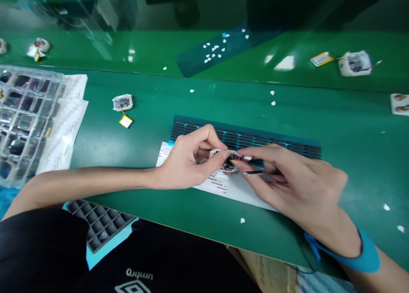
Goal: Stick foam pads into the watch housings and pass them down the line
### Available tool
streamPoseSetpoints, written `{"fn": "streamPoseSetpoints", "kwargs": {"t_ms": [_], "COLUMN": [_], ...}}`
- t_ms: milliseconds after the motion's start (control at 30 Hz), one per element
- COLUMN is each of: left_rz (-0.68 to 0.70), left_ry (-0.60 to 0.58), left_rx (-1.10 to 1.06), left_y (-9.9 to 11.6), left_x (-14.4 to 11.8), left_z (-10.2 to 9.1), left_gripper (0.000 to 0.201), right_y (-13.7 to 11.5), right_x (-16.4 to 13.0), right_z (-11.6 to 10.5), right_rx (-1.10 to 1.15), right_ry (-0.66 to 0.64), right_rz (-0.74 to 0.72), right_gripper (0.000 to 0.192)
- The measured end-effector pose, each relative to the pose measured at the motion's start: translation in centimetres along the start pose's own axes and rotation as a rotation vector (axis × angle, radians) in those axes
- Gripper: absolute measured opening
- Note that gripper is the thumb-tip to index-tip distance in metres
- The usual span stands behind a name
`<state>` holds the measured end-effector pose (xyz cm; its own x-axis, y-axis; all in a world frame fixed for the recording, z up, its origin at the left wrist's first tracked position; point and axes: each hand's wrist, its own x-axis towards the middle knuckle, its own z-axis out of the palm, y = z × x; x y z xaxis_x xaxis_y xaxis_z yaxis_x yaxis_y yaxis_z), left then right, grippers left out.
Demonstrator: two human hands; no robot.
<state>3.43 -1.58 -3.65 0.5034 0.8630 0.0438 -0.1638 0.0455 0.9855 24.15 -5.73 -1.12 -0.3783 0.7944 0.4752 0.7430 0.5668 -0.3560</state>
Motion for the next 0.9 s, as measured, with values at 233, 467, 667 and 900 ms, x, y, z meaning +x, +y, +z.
{"fn": "streamPoseSetpoints", "kwargs": {"t_ms": [233,467,667,900], "left_rz": [0.071,0.073,0.124,0.216], "left_ry": [0.049,0.033,0.032,-0.06], "left_rx": [0.049,0.088,0.146,0.349], "left_y": [-0.4,-0.1,0.0,0.2], "left_x": [-0.1,-0.1,0.1,0.3], "left_z": [0.1,0.1,0.1,-0.3], "left_gripper": [0.024,0.014,0.012,0.02], "right_y": [-1.0,-0.8,-0.1,0.9], "right_x": [-0.1,0.2,0.4,-0.2], "right_z": [0.6,0.2,-0.6,-0.6], "right_rx": [-0.02,-0.025,0.046,0.008], "right_ry": [0.064,-0.043,-0.027,-0.007], "right_rz": [0.052,-0.023,0.061,-0.064], "right_gripper": [0.017,0.02,0.022,0.047]}}
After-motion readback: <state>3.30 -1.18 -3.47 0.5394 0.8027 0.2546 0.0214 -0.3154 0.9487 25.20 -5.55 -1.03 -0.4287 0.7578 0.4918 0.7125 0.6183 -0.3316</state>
